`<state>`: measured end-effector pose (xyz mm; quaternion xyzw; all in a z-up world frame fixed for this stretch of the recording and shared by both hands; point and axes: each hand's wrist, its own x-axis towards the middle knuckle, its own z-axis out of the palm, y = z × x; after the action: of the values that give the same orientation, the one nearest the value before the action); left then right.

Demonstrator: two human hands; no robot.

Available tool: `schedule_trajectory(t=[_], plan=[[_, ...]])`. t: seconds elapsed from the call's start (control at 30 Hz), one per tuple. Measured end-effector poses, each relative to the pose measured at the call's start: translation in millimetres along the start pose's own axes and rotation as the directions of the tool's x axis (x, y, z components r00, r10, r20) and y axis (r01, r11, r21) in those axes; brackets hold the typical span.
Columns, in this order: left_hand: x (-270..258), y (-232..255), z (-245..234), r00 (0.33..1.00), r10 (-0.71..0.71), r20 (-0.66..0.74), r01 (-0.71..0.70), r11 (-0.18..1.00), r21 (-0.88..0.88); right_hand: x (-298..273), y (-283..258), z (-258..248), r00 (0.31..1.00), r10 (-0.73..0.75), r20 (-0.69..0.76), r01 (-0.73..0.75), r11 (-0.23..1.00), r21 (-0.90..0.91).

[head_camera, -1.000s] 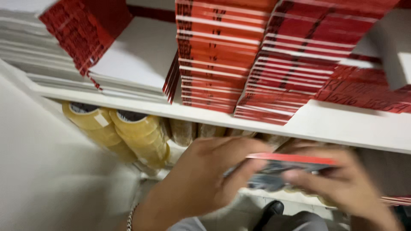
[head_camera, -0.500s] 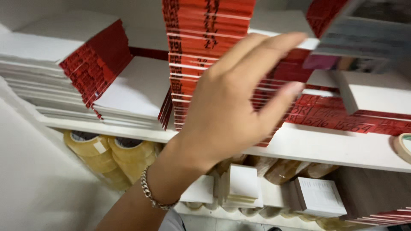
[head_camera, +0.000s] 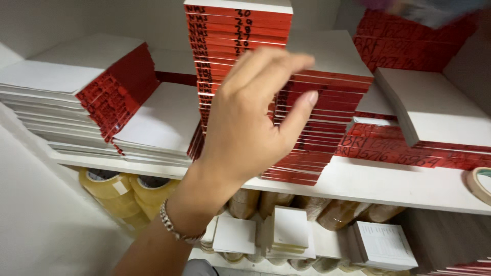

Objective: The person organizes and stacks small red and white notepads on a shelf by hand. The person picks up individual pads from a lower shelf, aligns them, and places them into tall vertical stacks on a higher shelf.

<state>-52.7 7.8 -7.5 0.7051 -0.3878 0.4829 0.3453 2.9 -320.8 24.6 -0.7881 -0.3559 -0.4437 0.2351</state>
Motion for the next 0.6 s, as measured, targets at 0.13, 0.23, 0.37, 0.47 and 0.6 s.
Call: schedule_trajectory(t=[0.13, 0.23, 0.37, 0.47, 0.6], plan=[[7, -10, 14, 0.988, 0.116, -0.099, -0.100, 0.982, 0.159, 12, -21, 47, 0.993, -0.112, -0.037, 0.109, 0.991, -0.080], [7, -22, 26, 0.992, 0.115, -0.045, -0.097, 0.948, 0.303, 23, -37, 79, 0.986, 0.055, 0.157, -0.083, 0.979, 0.184], [8, -27, 22, 0.983, 0.185, -0.006, -0.164, 0.885, 0.436, 22, -34, 83, 0.968, 0.132, 0.212, -0.191, 0.937, 0.293], [8, -32, 21, 0.974, 0.226, 0.023, -0.202, 0.814, 0.544, 21, -32, 82, 0.945, 0.217, 0.245, -0.298, 0.880, 0.369], [10, -36, 25, 0.961, 0.276, 0.031, -0.238, 0.761, 0.603, 20, -29, 84, 0.920, 0.252, 0.299, -0.369, 0.812, 0.452]])
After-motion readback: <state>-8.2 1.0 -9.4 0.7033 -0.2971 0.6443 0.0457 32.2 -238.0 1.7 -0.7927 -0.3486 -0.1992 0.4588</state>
